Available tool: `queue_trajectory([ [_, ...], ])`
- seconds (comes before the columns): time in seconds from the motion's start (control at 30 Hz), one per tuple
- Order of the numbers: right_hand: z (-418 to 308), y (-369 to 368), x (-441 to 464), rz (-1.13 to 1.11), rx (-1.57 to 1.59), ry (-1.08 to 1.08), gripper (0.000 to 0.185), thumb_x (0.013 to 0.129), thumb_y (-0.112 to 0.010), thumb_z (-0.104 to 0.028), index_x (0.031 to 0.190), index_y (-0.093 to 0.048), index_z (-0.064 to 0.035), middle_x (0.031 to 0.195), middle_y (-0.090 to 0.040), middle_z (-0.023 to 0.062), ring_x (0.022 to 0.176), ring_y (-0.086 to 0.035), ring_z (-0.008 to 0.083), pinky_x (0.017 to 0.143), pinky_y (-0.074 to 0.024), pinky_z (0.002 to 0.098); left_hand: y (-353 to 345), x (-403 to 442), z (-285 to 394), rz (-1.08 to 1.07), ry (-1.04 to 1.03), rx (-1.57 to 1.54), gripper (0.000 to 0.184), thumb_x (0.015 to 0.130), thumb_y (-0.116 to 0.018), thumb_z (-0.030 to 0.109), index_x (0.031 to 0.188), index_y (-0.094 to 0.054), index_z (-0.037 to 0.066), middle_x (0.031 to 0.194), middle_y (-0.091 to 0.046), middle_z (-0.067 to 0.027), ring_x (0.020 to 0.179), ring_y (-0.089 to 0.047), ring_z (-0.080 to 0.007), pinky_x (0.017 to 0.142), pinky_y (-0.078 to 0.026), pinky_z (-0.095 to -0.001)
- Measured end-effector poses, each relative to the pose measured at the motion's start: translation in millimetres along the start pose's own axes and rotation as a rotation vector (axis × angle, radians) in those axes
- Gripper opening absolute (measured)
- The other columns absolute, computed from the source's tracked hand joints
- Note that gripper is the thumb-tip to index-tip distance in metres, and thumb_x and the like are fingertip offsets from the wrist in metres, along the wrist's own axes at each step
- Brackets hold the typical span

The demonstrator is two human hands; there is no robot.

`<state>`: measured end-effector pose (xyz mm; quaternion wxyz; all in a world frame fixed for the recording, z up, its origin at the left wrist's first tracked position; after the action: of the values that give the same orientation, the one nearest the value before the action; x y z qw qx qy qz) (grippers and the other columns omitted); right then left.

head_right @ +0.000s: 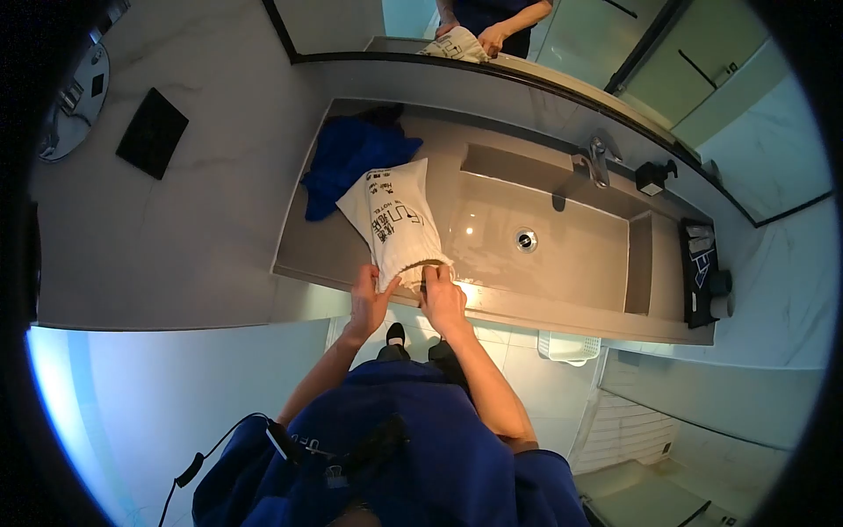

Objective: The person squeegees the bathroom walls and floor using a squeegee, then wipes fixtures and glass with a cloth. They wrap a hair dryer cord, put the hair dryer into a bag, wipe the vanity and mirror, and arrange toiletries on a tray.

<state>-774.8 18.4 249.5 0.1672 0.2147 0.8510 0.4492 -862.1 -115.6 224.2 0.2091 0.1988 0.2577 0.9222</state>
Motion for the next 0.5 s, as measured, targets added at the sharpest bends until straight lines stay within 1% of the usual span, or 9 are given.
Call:
queue_trajectory([
  [0.03, 5, -8, -5, -0.027, 0.069, 0.088, 0.014, 0.077, -0.061, -0.008, 0.090, -0.058, -0.0016, 0.089, -0.060, 0.0199, 0.079, -0.060, 0.0366, 0.068, -0.0487, 0.0412, -3, -1, -3, -0.027, 0.097, 0.043, 0.029, 0.074, -0.070, 0.004, 0.093, -0.049, -0.001, 0.085, -0.056, -0.0195, 0.076, -0.057, -0.0386, 0.063, -0.046, -0.0414],
  [0.1, 14, -25, -14, -0.079, 0.202, 0.267, 0.012, 0.075, -0.064, -0.008, 0.082, -0.057, 0.0002, 0.078, -0.061, 0.0198, 0.073, -0.061, 0.0349, 0.065, -0.0484, 0.0408, -2, 1, 0, 0.021, 0.027, 0.036, 0.023, 0.076, -0.068, 0.006, 0.088, -0.049, 0.001, 0.080, -0.056, -0.0191, 0.072, -0.057, -0.0394, 0.059, -0.045, -0.0423],
  [0.2, 24, -26, -32, -0.274, 0.309, 0.239, 0.011, 0.076, -0.064, -0.008, 0.078, -0.057, 0.0003, 0.073, -0.059, 0.0177, 0.070, -0.061, 0.0319, 0.062, -0.0470, 0.0384, 1, 1, -1, 0.045, 0.022, 0.046, 0.018, 0.077, -0.066, 0.008, 0.085, -0.050, 0.003, 0.075, -0.057, -0.0178, 0.069, -0.058, -0.0402, 0.058, -0.045, -0.0434],
  [0.23, 31, -16, -34, -0.182, 0.459, 0.096, 0.009, 0.075, -0.063, -0.008, 0.079, -0.058, -0.0011, 0.072, -0.059, 0.0173, 0.067, -0.059, 0.0300, 0.062, -0.0457, 0.0372, 2, 0, -1, 0.041, 0.038, 0.051, 0.017, 0.078, -0.066, 0.008, 0.084, -0.050, 0.004, 0.075, -0.058, -0.0173, 0.068, -0.058, -0.0404, 0.058, -0.045, -0.0437],
  [0.33, 41, 33, -29, 0.367, 0.526, -0.182, 0.013, 0.071, -0.065, -0.004, 0.081, -0.058, -0.0032, 0.063, -0.054, 0.0093, 0.059, -0.052, 0.0151, 0.057, -0.0431, 0.0297, 2, 0, -4, 0.078, 0.071, -0.023, 0.018, 0.076, -0.067, 0.008, 0.081, -0.051, 0.004, 0.072, -0.057, -0.0168, 0.068, -0.059, -0.0387, 0.058, -0.045, -0.0437],
  [0.37, 55, 19, -20, 0.458, 0.476, -0.155, 0.015, 0.076, -0.064, -0.008, 0.088, -0.057, -0.0019, 0.059, -0.053, 0.0063, 0.057, -0.051, 0.0168, 0.056, -0.0425, 0.0292, 2, -1, -5, 0.073, 0.098, -0.015, 0.017, 0.076, -0.067, 0.008, 0.079, -0.051, 0.003, 0.070, -0.058, -0.0169, 0.067, -0.060, -0.0372, 0.057, -0.046, -0.0412],
  [0.43, 59, -8, 3, 0.308, 0.347, -0.042, 0.012, 0.079, -0.060, -0.008, 0.088, -0.056, 0.0000, 0.057, -0.049, 0.0041, 0.057, -0.052, 0.0170, 0.056, -0.0425, 0.0290, 4, -1, -5, 0.061, 0.148, 0.003, 0.018, 0.078, -0.067, 0.006, 0.076, -0.051, 0.001, 0.068, -0.059, -0.0172, 0.064, -0.062, -0.0343, 0.057, -0.046, -0.0361],
  [0.47, 49, -9, 11, 0.236, 0.283, 0.019, 0.012, 0.081, -0.058, -0.008, 0.088, -0.056, 0.0009, 0.056, -0.048, 0.0029, 0.057, -0.052, 0.0171, 0.056, -0.0425, 0.0290, 5, 0, -6, 0.038, 0.153, 0.096, 0.014, 0.078, -0.066, 0.006, 0.078, -0.053, 0.000, 0.068, -0.060, -0.0174, 0.064, -0.062, -0.0326, 0.057, -0.047, -0.0357],
  [0.5, 49, -13, 12, 0.155, 0.664, 0.019, 0.006, 0.081, -0.049, -0.003, 0.078, -0.054, -0.0007, 0.054, -0.044, 0.0024, 0.050, -0.049, 0.0156, 0.049, -0.0396, 0.0285, 8, 0, -10, 0.019, 0.162, 0.191, 0.011, 0.078, -0.065, 0.005, 0.080, -0.055, 0.000, 0.068, -0.060, -0.0176, 0.064, -0.063, -0.0308, 0.058, -0.047, -0.0353],
])
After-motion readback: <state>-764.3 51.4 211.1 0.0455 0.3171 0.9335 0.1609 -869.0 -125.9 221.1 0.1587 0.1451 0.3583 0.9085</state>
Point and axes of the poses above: each hand's wrist, its own x-axis towards the middle knuckle, its own y-axis out of the back of the hand, z = x × y, the point moved 8 cm from there along x, towards the middle knuckle
